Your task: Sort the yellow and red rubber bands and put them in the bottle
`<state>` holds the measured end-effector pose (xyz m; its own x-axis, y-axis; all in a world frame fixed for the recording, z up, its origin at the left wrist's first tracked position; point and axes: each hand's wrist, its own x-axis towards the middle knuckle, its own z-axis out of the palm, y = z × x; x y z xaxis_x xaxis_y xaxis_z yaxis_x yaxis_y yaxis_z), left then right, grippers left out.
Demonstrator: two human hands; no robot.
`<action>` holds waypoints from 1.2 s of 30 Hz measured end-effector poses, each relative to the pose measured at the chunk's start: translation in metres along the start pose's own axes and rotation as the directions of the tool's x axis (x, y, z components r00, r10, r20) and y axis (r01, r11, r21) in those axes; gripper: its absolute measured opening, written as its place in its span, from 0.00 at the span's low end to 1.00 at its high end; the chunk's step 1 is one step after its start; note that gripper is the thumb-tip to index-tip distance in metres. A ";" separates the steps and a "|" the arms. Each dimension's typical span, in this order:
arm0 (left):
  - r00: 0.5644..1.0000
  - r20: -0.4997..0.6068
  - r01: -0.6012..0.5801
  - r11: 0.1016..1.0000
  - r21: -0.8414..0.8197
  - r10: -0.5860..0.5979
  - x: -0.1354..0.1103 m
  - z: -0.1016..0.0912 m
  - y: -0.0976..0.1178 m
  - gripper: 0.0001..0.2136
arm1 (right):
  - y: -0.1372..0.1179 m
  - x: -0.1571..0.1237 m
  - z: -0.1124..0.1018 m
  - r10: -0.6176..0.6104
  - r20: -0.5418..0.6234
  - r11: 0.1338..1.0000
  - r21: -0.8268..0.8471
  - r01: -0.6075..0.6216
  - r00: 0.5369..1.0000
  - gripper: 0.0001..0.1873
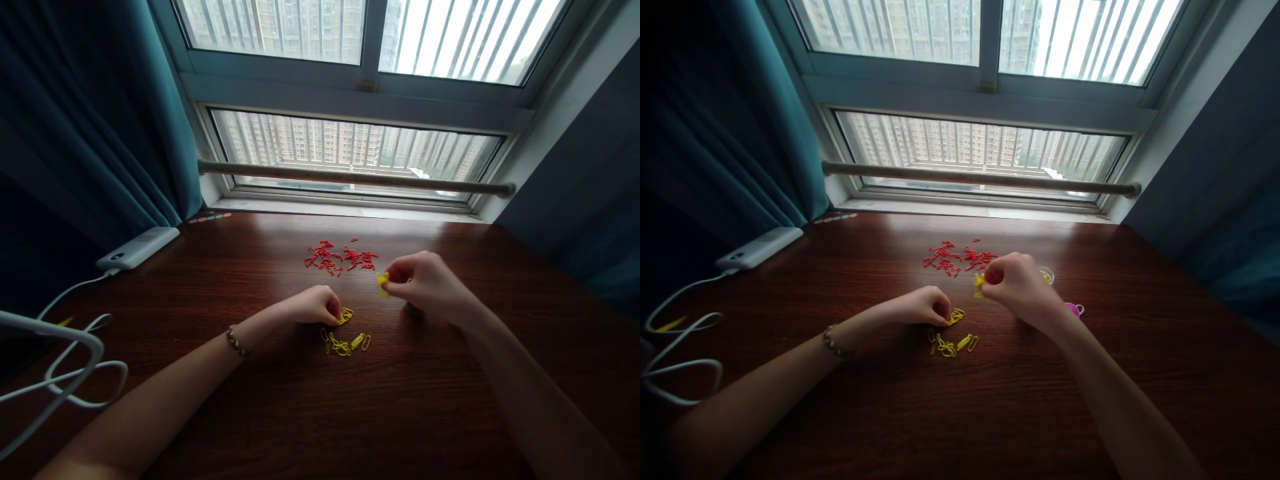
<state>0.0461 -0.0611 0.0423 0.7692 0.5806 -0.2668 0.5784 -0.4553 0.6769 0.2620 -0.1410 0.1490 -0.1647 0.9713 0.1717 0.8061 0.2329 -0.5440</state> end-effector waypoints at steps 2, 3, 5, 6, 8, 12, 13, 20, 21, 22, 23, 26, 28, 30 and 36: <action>1.000 0.008 0.013 1.000 -0.010 -0.013 0.000 0.000 -0.001 0.10 | 0.008 -0.005 -0.030 0.062 -0.094 0.998 0.020 -0.060 0.994 0.08; 1.000 0.013 0.022 1.000 -0.016 -0.022 0.000 0.000 -0.001 0.11 | 0.014 -0.006 -0.044 0.100 -0.151 0.995 0.013 -0.099 0.984 0.09; 0.999 0.016 0.038 0.999 -0.025 -0.038 -0.001 0.000 0.000 0.11 | 0.026 -0.008 -0.064 0.164 -0.218 0.983 -0.045 -0.178 0.962 0.08; 0.999 0.015 0.042 0.999 -0.025 -0.042 -0.001 0.000 0.001 0.11 | 0.032 -0.009 -0.071 0.190 -0.218 0.974 -0.084 -0.212 0.957 0.07; 0.999 0.008 0.043 0.999 -0.020 -0.043 -0.002 0.000 0.003 0.11 | 0.041 -0.007 -0.075 0.226 -0.169 0.954 -0.162 -0.253 0.959 0.07; 0.998 0.014 0.059 0.997 -0.046 -0.058 -0.004 0.000 0.007 0.12 | 0.049 0.001 -0.065 0.252 -0.060 0.931 -0.259 -0.259 0.966 0.05; 0.998 0.018 0.063 0.996 -0.057 -0.062 -0.004 0.000 0.007 0.12 | 0.049 0.003 -0.062 0.258 -0.045 0.924 -0.282 -0.260 0.965 0.05; 0.998 0.015 0.056 0.997 -0.045 -0.056 -0.004 0.000 0.007 0.11 | 0.047 0.006 -0.052 0.300 -0.098 0.846 -0.432 -0.312 0.949 0.05; 0.998 0.014 0.056 0.997 -0.044 -0.056 -0.004 -0.001 0.007 0.11 | 0.048 0.006 -0.051 0.304 -0.101 0.842 -0.437 -0.316 0.947 0.04; 0.998 0.015 0.056 0.997 -0.045 -0.055 -0.004 -0.001 0.008 0.11 | 0.049 0.007 -0.050 0.307 -0.095 0.841 -0.439 -0.317 0.947 0.05; 0.998 0.014 0.055 0.997 -0.046 -0.054 -0.004 -0.001 0.008 0.11 | 0.050 0.007 -0.049 0.312 -0.080 0.842 -0.438 -0.314 0.947 0.05; 0.999 0.008 0.049 0.998 -0.038 -0.049 -0.004 0.000 0.009 0.11 | 0.050 0.010 -0.046 0.361 -0.042 0.822 -0.458 -0.339 0.932 0.08; 0.999 0.003 0.045 0.999 -0.030 -0.045 -0.003 0.000 0.009 0.11 | 0.047 0.010 -0.045 0.411 -0.052 0.773 -0.510 -0.378 0.910 0.08; 0.999 0.009 0.042 0.998 -0.036 -0.042 -0.003 0.000 0.008 0.11 | 0.044 0.010 -0.045 0.440 -0.059 0.728 -0.560 -0.394 0.896 0.09; 0.999 0.010 0.053 0.998 -0.045 -0.053 -0.003 0.000 0.007 0.12 | 0.051 0.008 -0.052 0.396 0.075 0.770 -0.570 -0.287 0.915 0.10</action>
<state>0.0479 -0.0663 0.0484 0.7402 0.5970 -0.3093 0.6060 -0.3930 0.6916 0.3311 -0.1241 0.1651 0.1263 0.9847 -0.1199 0.9919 -0.1273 -0.0004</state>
